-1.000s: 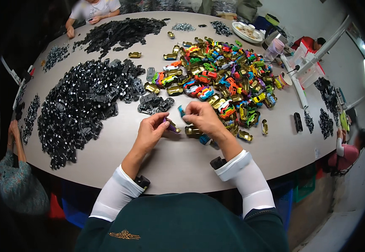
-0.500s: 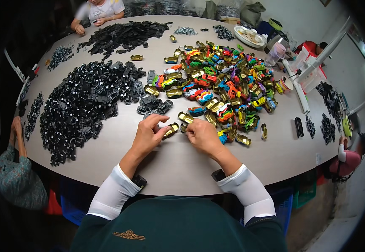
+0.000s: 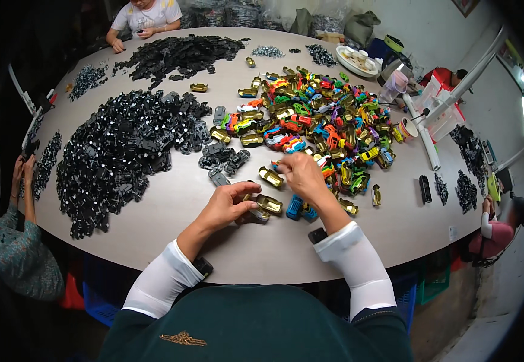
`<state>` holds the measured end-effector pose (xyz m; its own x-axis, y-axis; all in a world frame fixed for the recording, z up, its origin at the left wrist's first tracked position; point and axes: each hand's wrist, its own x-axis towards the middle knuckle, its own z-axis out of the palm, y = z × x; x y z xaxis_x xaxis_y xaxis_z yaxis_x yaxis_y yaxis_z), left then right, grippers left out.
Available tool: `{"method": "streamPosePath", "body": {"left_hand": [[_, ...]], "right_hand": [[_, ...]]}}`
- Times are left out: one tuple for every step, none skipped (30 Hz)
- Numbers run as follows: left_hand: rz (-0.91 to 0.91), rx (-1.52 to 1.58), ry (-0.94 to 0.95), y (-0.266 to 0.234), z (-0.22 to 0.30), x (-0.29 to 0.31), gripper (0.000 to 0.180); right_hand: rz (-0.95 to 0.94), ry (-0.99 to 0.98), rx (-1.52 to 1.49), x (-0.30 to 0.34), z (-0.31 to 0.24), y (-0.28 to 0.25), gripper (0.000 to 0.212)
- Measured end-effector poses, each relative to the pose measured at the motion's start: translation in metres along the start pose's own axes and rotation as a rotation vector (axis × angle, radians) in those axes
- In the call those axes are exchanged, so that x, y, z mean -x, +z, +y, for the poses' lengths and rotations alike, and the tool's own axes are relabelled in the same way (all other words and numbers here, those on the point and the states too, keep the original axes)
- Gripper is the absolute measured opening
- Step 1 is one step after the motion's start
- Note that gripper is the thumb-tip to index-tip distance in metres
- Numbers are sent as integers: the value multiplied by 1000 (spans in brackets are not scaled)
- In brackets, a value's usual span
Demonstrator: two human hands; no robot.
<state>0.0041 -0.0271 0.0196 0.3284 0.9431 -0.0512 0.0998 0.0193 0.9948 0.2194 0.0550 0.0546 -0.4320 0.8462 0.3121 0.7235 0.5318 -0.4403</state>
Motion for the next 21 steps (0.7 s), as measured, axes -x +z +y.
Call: {"method": "streamPosePath", "body": {"left_hand": [[19,-68,-14,-2,4,1,39],[104,-111,221,0,-14,-4,38],[119,-116,238,-1,-19,-5,37],[134,-118,256,-1,-18,-5,36],[148,-120,275,-1,-17,-6,36],[173,-103,250,-1,-15,-7,35],[204,-88,219,-2,-15,-7,33],[233,-73,188,-3,-15,-7,32],[255,-55,175,-4,-12,-7,32],[276,-41,159,-5,-8,-5,31],[296,-26,143,-5,-7,-3,31],[333,65,206,-2,-9,-3,33],[291,197,187,0,-1,-1,33],[248,187,193,-1,-9,-5,32],[206,176,199,-2,-17,-8,31],[195,214,170,-4,-17,-8,28],[185,252,141,-6,-17,-9,26],[176,290,112,-8,-17,-9,23],[169,336,110,-8,-17,-11,23],[162,381,109,-8,-18,-12,23],[156,427,108,-7,-19,-12,24]], "right_hand": [[-23,27,117,-3,1,3,6],[-46,53,234,-6,1,7,8],[-68,80,352,-8,2,10,10],[-118,59,321,-8,6,14,17],[-93,76,295,-7,9,16,16],[-67,94,269,-5,11,16,16],[-46,108,238,-4,8,18,15],[45,56,164,-3,7,17,10],[3,81,20,-1,4,15,8],[-37,107,-128,0,-7,11,7],[-78,134,-275,2,-17,8,7],[-159,206,-442,4,-25,10,9],[-154,170,-554,6,-33,17,12],[-235,216,-608,9,-40,17,12],[-317,261,-662,11,-48,13,13],[-340,312,-805,13,-47,14,13],[-354,376,-828,12,-46,11,12],[-369,440,-851,8,-45,3,12],[-379,505,-868,4,-43,-4,12],[-364,520,-888,3,-41,-7,11],[-343,408,-971,5,-30,3,11]]}}
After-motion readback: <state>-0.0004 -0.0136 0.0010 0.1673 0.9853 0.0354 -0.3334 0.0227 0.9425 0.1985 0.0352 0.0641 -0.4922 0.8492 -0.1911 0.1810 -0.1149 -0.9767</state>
